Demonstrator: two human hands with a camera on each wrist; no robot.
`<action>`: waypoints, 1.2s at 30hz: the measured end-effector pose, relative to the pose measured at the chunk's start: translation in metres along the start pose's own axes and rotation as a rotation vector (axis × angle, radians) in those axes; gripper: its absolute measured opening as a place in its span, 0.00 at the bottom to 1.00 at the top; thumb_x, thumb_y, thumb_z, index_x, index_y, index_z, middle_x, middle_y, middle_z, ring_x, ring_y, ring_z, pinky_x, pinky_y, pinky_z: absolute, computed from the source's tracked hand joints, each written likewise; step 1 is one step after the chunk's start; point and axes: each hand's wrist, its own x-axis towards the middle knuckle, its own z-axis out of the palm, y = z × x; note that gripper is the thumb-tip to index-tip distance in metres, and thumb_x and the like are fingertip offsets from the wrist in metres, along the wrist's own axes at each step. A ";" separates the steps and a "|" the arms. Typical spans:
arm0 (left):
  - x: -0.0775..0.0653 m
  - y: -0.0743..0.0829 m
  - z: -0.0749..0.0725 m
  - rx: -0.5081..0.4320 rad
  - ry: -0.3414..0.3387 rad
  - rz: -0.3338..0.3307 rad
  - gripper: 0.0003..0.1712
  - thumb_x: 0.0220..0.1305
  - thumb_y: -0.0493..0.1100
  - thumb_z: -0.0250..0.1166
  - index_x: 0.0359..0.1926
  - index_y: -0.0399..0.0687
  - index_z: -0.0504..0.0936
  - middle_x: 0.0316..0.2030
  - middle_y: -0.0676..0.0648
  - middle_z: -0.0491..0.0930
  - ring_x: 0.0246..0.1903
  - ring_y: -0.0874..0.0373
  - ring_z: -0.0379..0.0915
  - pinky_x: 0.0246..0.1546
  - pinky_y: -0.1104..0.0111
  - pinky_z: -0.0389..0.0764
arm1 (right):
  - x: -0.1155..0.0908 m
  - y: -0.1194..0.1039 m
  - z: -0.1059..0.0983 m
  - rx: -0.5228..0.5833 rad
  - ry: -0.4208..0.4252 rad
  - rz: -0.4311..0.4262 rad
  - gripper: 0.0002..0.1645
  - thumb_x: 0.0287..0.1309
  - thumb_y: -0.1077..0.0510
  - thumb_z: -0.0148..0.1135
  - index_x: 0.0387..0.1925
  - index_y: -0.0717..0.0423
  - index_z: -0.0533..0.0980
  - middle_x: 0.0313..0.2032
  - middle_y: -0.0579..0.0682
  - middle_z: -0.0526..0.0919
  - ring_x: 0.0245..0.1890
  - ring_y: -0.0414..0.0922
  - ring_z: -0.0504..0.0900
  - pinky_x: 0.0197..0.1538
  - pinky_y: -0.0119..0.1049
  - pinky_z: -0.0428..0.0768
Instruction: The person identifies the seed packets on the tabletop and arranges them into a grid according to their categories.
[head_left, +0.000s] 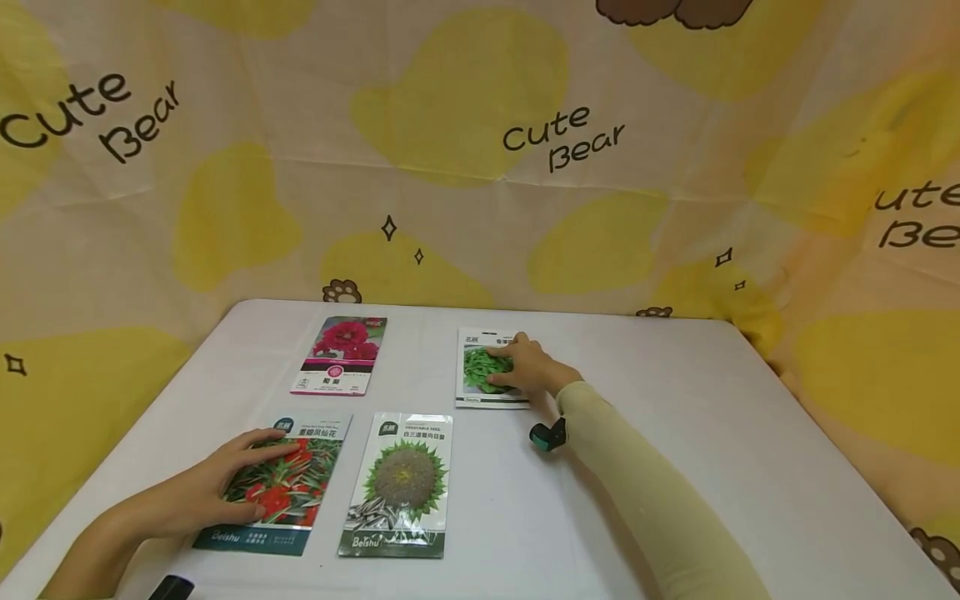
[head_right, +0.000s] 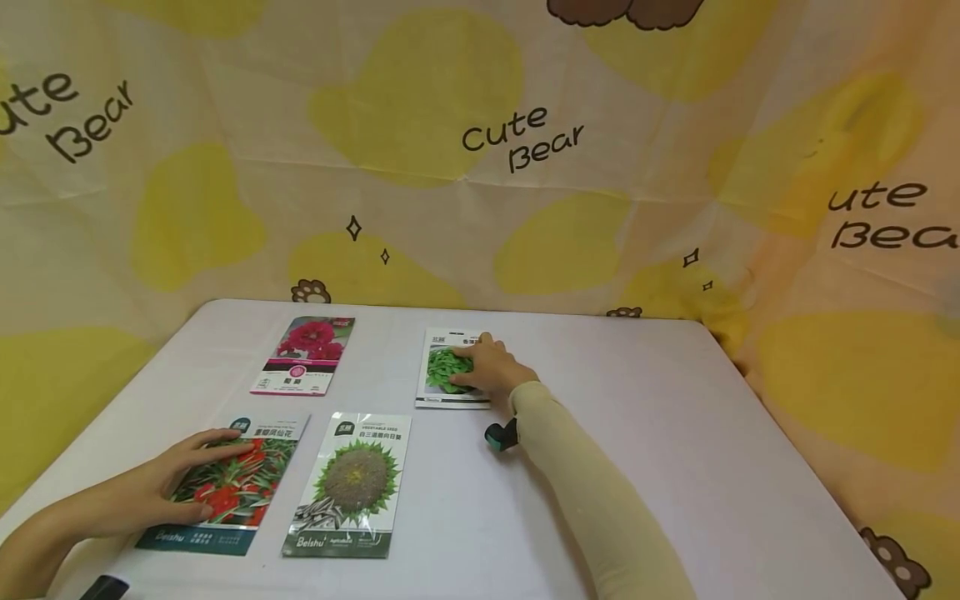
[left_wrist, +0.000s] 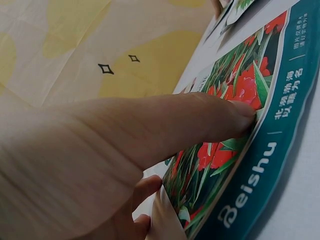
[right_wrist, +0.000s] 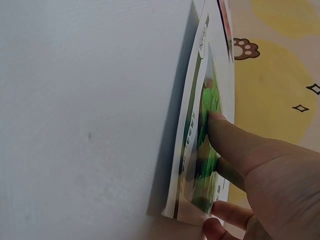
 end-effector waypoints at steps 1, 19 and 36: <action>0.000 0.000 0.000 0.001 -0.001 -0.008 0.40 0.61 0.52 0.72 0.73 0.61 0.68 0.73 0.40 0.56 0.63 0.43 0.57 0.50 0.58 0.76 | 0.000 -0.001 0.000 -0.002 -0.002 -0.003 0.39 0.64 0.40 0.66 0.73 0.40 0.67 0.62 0.62 0.67 0.56 0.56 0.69 0.60 0.52 0.72; -0.002 0.001 -0.001 -0.002 -0.017 -0.015 0.40 0.61 0.49 0.71 0.73 0.60 0.68 0.72 0.39 0.55 0.64 0.43 0.56 0.50 0.50 0.74 | 0.013 -0.024 0.010 -0.036 0.036 0.009 0.39 0.64 0.37 0.64 0.73 0.37 0.66 0.62 0.61 0.67 0.53 0.55 0.69 0.55 0.50 0.73; -0.001 -0.001 0.000 0.026 0.010 0.029 0.39 0.61 0.49 0.72 0.73 0.57 0.69 0.72 0.39 0.58 0.59 0.81 0.48 0.48 0.65 0.73 | 0.029 -0.045 0.024 -0.059 0.057 0.050 0.40 0.66 0.35 0.60 0.76 0.33 0.61 0.69 0.59 0.64 0.61 0.57 0.67 0.62 0.55 0.72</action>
